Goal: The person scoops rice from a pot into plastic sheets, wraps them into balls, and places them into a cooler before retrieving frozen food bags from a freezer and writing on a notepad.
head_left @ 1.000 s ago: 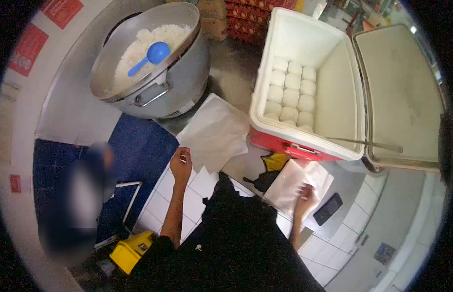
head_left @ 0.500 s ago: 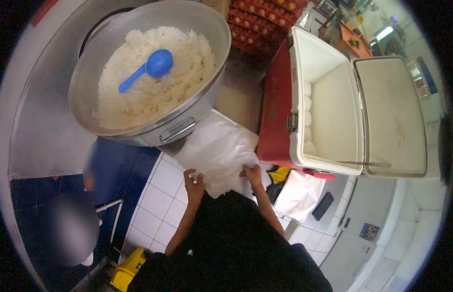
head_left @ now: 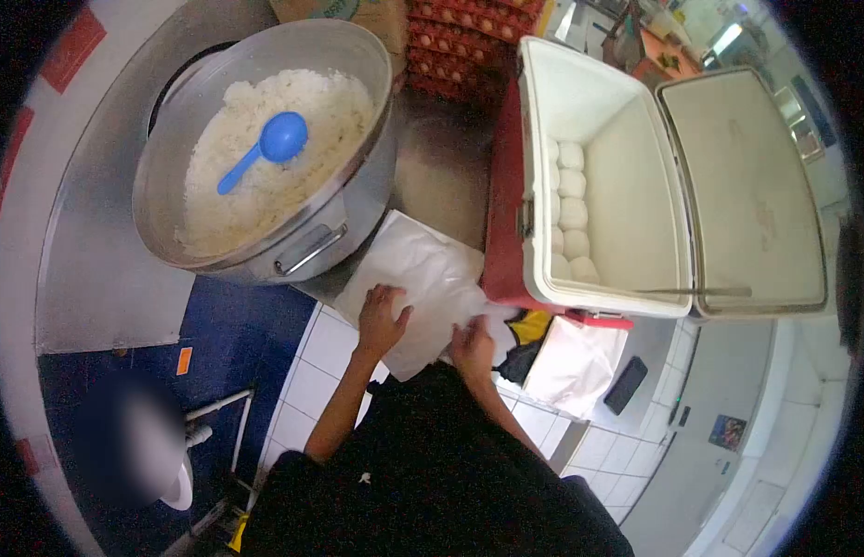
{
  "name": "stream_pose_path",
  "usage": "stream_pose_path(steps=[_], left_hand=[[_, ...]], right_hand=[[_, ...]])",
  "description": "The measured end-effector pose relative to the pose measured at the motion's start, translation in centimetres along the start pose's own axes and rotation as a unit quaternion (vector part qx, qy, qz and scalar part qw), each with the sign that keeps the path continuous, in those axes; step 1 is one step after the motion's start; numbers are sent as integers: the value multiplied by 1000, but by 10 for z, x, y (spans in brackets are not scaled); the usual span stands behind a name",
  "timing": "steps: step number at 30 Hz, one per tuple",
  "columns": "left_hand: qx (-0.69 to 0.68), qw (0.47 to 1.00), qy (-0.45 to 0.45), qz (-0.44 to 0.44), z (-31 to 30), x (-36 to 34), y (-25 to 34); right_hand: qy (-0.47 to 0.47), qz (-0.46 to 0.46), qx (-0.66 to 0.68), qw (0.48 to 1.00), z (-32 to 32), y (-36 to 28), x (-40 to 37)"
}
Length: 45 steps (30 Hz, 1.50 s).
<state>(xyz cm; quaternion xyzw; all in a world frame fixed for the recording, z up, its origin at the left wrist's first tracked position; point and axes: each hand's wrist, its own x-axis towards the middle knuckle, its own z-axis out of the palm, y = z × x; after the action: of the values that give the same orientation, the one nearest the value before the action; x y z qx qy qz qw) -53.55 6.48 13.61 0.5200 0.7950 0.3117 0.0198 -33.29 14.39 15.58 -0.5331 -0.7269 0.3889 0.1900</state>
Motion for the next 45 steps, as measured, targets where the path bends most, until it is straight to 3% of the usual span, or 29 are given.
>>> stream_pose_path(steps=[1,2,3,4,6,10,11,12,13,15,16,17,19,20,22,23,24,26,27,28,30,33,34,36,37,39,41,43,45], left_hand=[[24,1000,-14,7,20,0,-2],[28,999,-22,10,28,5,2],[40,997,-40,-44,34,15,7],[53,992,-53,-97,39,21,7],[89,987,-91,-94,45,28,-3],[122,974,-176,-79,30,35,10],[131,970,-187,-81,23,33,20],[74,987,-116,-80,17,27,34],[13,996,-34,-78,14,25,42],[-33,994,-52,-93,11,13,53],[-80,988,-71,-108,12,6,56],[-83,989,-61,-101,17,-3,53],[-194,969,-104,-112,25,-16,39],[-192,970,-108,-106,20,-9,36],[-196,973,5,-118,9,-16,39],[-196,973,-11,-122,3,-19,39],[-82,991,58,-85,0,-10,37],[23,990,131,-40,4,-3,16],[-199,968,46,-146,19,-9,-10],[-409,879,-44,-240,30,-9,-30],[-436,861,-95,-245,30,2,-53],[-420,851,-211,-236,21,13,-72],[-426,854,-187,-232,5,25,-59],[-451,846,-156,-239,6,26,-67],[-458,836,-169,-250,7,26,-73],[-350,897,-153,-224,3,34,-82],[-318,928,-120,-152,-1,47,-85],[-214,957,-166,-100,-6,50,-88],[-227,949,-186,-115,-6,57,-84]], right_hand=[[-1,8,6,1000,4,-3,-4],[-15,-187,-92,978,7,-7,-2],[-24,-377,-185,907,8,-10,0],[-19,-376,-178,909,18,3,0],[-108,-345,-234,903,49,32,11],[-74,-338,-180,921,57,38,25],[-110,-252,-110,955,42,18,31],[-148,-161,-39,975,31,5,26],[-152,-157,-35,975,29,-2,20],[-180,46,231,955,26,-27,30],[-178,47,347,920,39,-17,28],[-174,36,345,922,44,-11,34],[-144,163,363,906,65,-3,44],[-129,133,341,922,91,22,52],[-123,132,337,924,56,-1,51],[-121,125,328,928,47,-11,44],[-131,94,471,867,53,-13,40],[-124,76,461,876,56,-20,37],[-126,52,450,883,54,-27,39],[-120,43,441,888,52,-30,41],[-154,82,449,876,50,-36,46],[-147,141,474,857,48,-41,48],[-138,159,464,860,49,-36,47],[-85,107,322,937,52,-27,44],[4,68,322,944,62,-17,44],[45,104,238,965,53,-6,36],[38,138,249,958,46,-11,33],[52,194,421,885,46,-6,22],[83,202,461,860,47,2,17]])
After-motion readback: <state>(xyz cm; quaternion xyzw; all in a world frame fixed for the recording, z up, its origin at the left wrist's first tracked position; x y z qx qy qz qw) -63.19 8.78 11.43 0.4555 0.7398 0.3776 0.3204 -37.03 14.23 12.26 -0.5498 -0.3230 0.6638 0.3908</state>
